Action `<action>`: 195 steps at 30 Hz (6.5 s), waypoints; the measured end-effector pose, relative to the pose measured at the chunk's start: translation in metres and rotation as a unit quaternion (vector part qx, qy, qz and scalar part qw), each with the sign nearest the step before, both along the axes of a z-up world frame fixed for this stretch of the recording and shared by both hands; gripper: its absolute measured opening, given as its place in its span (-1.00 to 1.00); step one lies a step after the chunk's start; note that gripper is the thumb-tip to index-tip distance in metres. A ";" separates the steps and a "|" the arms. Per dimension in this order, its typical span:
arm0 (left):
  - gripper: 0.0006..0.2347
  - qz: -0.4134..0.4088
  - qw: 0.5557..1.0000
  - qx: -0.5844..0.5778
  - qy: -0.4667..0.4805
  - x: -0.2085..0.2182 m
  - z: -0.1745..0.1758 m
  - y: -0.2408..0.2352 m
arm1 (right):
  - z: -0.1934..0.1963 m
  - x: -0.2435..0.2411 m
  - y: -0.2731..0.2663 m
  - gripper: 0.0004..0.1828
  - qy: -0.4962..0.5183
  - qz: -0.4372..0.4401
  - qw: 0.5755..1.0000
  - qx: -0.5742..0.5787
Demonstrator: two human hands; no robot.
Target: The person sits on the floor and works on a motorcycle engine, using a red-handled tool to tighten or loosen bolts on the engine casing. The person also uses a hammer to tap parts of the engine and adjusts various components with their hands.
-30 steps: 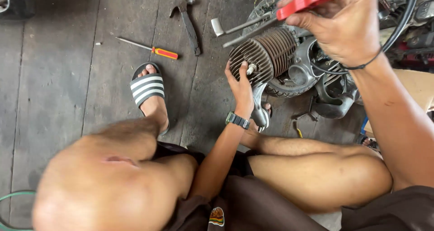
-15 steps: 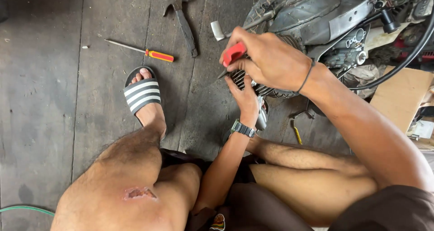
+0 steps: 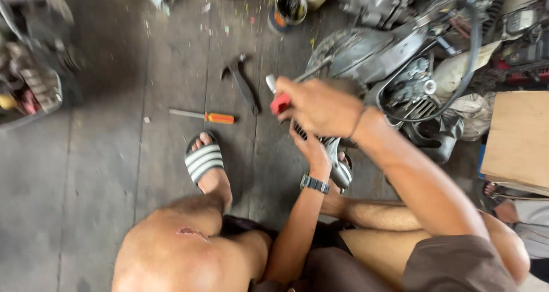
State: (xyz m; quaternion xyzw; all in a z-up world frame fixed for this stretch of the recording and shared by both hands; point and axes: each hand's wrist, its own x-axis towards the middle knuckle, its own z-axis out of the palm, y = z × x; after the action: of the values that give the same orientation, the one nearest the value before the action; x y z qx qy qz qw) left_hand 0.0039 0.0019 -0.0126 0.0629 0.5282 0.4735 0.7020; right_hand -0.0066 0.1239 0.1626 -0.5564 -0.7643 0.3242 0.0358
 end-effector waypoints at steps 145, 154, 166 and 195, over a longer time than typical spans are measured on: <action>-0.48 -0.028 0.999 0.031 -0.003 0.002 -0.006 -0.009 | -0.014 0.007 -0.009 -0.65 0.007 -0.121 0.985 0.122; -0.50 -0.033 0.999 0.019 -0.013 0.000 -0.001 -0.015 | -0.022 0.002 -0.008 -0.63 0.009 -0.103 0.989 0.106; -0.55 -0.011 0.999 0.041 -0.004 -0.003 0.003 -0.012 | -0.016 0.004 -0.010 -0.60 0.038 -0.131 0.984 0.111; -0.44 -0.030 0.999 0.006 -0.034 0.003 -0.005 -0.013 | -0.030 -0.015 0.004 -0.64 -0.041 -0.079 0.996 0.003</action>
State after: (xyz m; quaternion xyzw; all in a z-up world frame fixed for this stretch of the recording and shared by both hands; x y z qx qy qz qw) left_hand 0.0071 -0.0113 -0.0174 0.0666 0.4993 0.4575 0.7328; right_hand -0.0219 0.1277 0.1324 -0.6279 -0.7195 0.2953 0.0315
